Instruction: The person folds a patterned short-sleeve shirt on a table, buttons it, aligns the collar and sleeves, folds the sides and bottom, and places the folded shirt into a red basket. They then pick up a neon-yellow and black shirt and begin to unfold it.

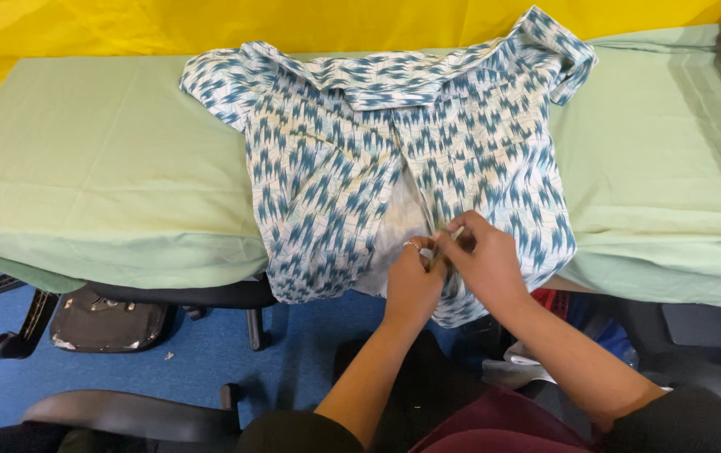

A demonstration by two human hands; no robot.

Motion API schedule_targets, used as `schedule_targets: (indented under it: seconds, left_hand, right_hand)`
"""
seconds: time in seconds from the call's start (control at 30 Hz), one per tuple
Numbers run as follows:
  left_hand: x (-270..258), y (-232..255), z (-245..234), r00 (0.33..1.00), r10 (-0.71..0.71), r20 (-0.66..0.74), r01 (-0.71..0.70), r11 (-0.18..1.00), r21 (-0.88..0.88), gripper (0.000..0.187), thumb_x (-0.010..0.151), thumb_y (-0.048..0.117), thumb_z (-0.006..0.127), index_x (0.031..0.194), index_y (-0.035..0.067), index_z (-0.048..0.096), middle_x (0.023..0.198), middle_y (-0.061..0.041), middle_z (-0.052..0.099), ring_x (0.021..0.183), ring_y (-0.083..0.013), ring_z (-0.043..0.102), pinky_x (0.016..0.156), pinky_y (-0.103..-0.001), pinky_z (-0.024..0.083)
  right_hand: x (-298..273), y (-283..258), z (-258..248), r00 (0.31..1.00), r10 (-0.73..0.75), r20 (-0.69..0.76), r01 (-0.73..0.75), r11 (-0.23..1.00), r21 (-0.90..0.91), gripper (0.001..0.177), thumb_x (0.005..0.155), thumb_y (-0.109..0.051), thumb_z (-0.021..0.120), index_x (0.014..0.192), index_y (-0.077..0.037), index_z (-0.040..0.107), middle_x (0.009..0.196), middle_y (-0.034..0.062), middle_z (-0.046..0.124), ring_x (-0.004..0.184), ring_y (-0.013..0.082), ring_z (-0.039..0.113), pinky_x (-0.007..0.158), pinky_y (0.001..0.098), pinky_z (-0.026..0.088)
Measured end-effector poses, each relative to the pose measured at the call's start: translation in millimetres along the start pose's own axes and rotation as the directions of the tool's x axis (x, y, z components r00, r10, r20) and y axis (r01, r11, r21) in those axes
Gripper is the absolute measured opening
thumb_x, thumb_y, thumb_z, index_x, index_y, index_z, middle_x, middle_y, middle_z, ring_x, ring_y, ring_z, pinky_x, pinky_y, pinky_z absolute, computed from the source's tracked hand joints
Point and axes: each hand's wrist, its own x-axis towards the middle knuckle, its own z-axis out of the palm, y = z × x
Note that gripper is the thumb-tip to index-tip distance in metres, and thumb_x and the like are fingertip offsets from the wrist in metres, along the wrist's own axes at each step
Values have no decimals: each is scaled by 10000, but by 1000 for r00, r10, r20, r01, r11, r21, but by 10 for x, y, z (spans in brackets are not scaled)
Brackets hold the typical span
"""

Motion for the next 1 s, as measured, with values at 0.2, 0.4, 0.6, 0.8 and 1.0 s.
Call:
schedule_targets:
  seconds: [0.2,0.4,0.6,0.8,1.0]
  left_hand:
    - [-28,-261,-129,961,257,103,-248,965,-87,265,900,178,723,1100,6,692,970,-103,748,899,-190,720,772,-328,548]
    - [-218,-295,-200,897,10,441,62,987,-148,393,879,173,709,1189,-4,546,950,-154,738,626,-232,697,582,-351,553]
    - [-283,-258,-355,850,-160,502,52,974,222,393,908,226,736,1156,-67,652,847,-146,747,582,-201,737,569,-296,581]
    - [-252,-392,-700,581,-631,514,-25,617,787,230,932,158,655,1054,-19,736,859,-119,781,638,-206,753,647,-354,602]
    - [-138,-398,-1048,964,243,-111,-116,754,647,286,928,305,696,1146,122,675,1131,-96,677,1080,-317,658,804,-472,568]
  right_hand:
    - [-14,109,192,996,15,82,-18,1000,26,408,820,-356,817,937,17,698,746,108,724,643,168,698,583,306,549]
    - [131,390,192,976,52,210,-42,998,-52,298,797,-275,789,907,-2,742,777,113,735,692,177,694,645,301,531]
    - [198,339,219,862,394,318,-481,834,271,177,911,-143,685,975,20,654,807,84,638,675,203,582,587,379,484]
    - [209,94,155,796,537,279,-602,657,453,179,932,-166,625,1041,-24,626,880,59,635,736,165,616,584,339,556]
    - [15,140,252,919,358,162,-387,897,212,319,852,-66,735,1152,8,657,895,147,681,663,194,617,538,332,492]
